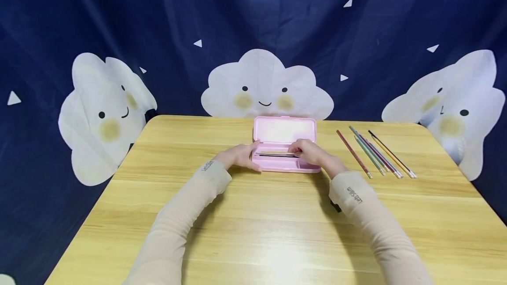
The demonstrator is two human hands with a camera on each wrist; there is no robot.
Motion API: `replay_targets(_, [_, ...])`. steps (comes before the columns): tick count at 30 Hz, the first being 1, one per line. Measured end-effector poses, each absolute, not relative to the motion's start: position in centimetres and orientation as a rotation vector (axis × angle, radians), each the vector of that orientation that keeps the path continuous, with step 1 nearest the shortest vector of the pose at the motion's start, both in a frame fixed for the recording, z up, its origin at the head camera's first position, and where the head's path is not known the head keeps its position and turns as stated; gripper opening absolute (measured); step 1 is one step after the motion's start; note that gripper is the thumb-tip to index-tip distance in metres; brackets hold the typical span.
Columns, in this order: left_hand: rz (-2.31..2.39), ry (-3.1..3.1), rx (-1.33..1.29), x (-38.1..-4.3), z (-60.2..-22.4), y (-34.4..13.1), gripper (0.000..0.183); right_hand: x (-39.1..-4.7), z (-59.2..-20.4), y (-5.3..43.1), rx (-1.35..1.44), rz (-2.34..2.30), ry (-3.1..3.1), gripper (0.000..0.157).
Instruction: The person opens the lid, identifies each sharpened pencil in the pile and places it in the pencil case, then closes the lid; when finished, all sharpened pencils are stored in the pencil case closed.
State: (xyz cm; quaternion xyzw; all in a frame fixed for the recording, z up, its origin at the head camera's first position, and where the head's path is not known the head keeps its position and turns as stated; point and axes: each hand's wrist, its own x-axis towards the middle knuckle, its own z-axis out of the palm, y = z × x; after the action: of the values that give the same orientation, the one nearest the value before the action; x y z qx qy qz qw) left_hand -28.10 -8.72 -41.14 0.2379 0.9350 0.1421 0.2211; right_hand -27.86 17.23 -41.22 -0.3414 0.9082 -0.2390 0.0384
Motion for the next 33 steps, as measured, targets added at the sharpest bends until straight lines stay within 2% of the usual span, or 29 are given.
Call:
replay_targets(7, [0.415, 2.555, 0.653, -28.3, -41.2, -8.8, 0.113, -27.7, -41.0, 16.8, -0.979, -0.677, 2.773, 0.028])
replay_targets(12, [0.408, 2.556, 0.639, -28.1, -40.9, -8.7, 0.11, -27.6, -41.0, 16.8, -0.924, -0.662, 2.758, 0.034])
replay_targets(20, [0.411, 2.559, 0.638, -28.0, -41.0, -8.7, 0.108, -27.7, -41.2, 16.8, -0.983, -0.627, 2.772, 0.025])
replay_targets(33, [0.407, 2.544, 0.631, -28.2, -41.0, -8.7, 0.109, -27.1, -41.2, 18.8, -0.964, -1.0, 2.703, 0.015])
